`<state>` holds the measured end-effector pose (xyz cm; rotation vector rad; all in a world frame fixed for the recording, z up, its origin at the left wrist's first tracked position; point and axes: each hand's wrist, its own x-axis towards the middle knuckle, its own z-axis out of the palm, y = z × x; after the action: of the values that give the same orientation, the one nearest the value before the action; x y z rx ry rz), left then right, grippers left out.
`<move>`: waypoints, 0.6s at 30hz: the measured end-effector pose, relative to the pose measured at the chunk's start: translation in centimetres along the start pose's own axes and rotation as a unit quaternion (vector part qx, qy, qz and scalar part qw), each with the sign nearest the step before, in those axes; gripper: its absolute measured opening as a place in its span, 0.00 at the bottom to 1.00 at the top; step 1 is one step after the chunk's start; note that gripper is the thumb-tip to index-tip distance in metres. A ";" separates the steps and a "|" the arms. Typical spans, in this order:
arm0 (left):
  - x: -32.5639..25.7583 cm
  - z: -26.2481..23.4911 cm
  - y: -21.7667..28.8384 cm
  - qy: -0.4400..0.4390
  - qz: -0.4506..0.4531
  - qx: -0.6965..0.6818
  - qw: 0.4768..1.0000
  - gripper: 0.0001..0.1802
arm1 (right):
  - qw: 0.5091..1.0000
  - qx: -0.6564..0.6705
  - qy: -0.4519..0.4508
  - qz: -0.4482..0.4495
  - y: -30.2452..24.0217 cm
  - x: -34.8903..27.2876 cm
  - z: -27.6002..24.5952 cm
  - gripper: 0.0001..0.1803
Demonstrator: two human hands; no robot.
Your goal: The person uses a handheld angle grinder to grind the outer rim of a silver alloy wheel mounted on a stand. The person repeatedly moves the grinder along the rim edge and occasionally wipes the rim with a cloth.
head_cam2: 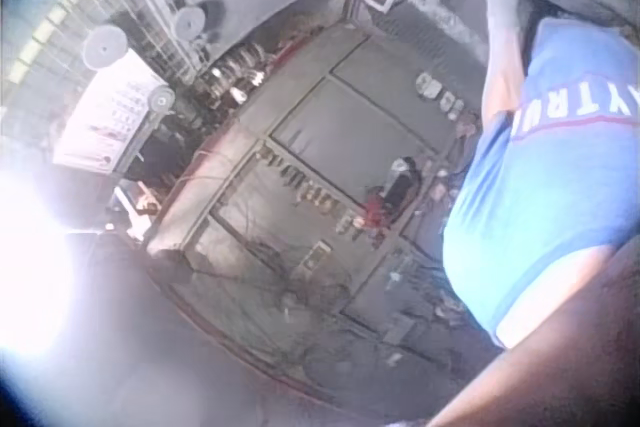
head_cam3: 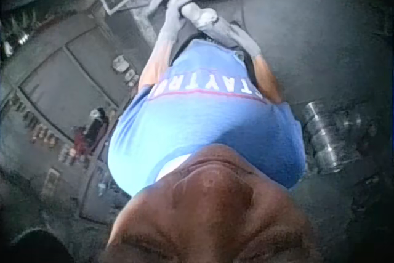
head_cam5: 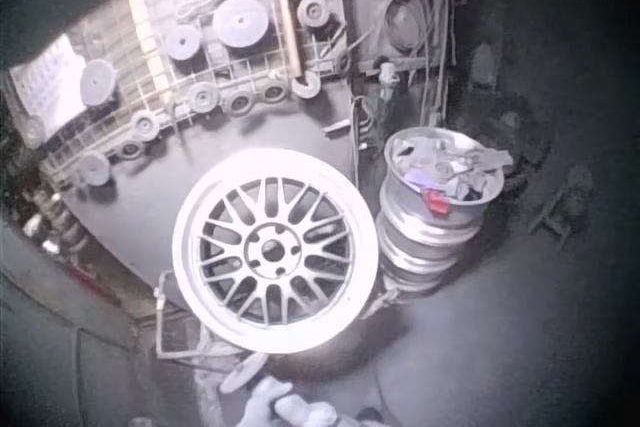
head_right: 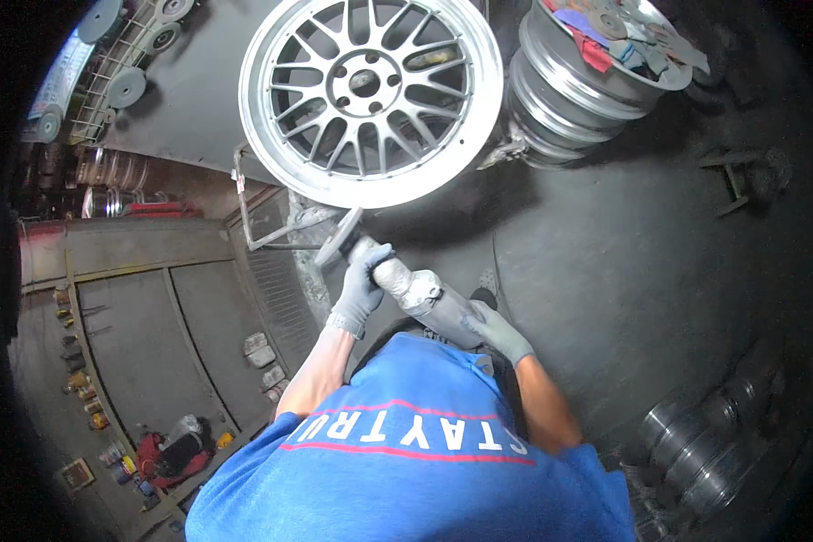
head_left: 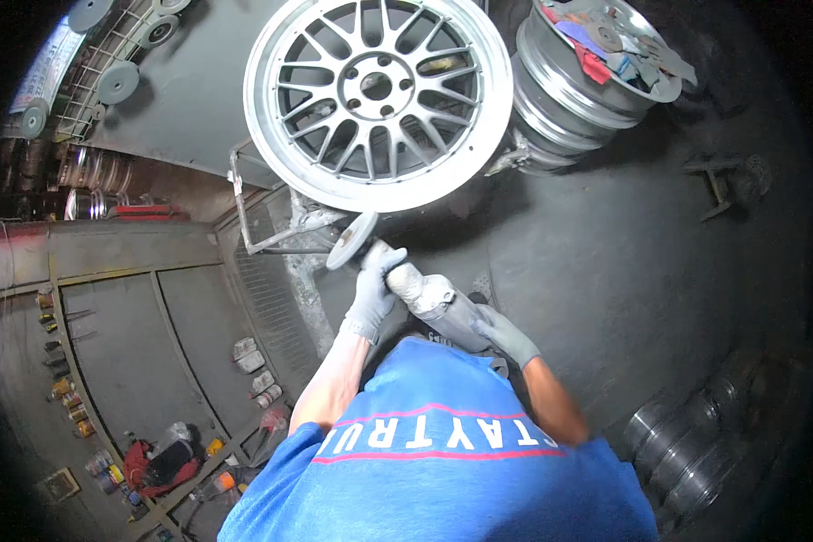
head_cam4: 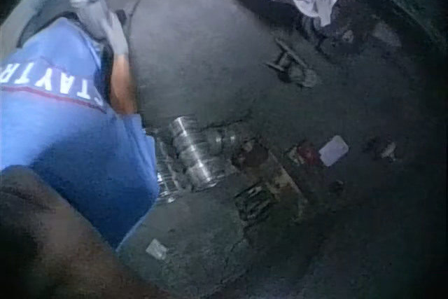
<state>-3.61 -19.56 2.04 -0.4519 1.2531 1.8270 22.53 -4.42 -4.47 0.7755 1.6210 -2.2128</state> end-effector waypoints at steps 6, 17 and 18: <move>2.8 9.4 -3.8 -0.029 -0.028 -0.015 0.999 0.09 | 0.995 0.009 0.095 -0.004 -2.1 -6.7 -5.5 0.31; 4.2 11.1 -4.2 -0.072 -0.017 -0.003 0.997 0.13 | 0.979 -0.058 0.194 0.034 -1.9 -8.5 -4.2 0.32; 4.0 10.2 -4.1 -0.073 -0.018 -0.011 0.997 0.13 | 0.978 -0.035 0.202 0.031 -1.3 -8.4 -3.5 0.32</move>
<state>-0.94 -8.19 1.28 -0.3449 1.1211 1.8103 29.52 -1.37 0.66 1.3029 1.8098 -2.0344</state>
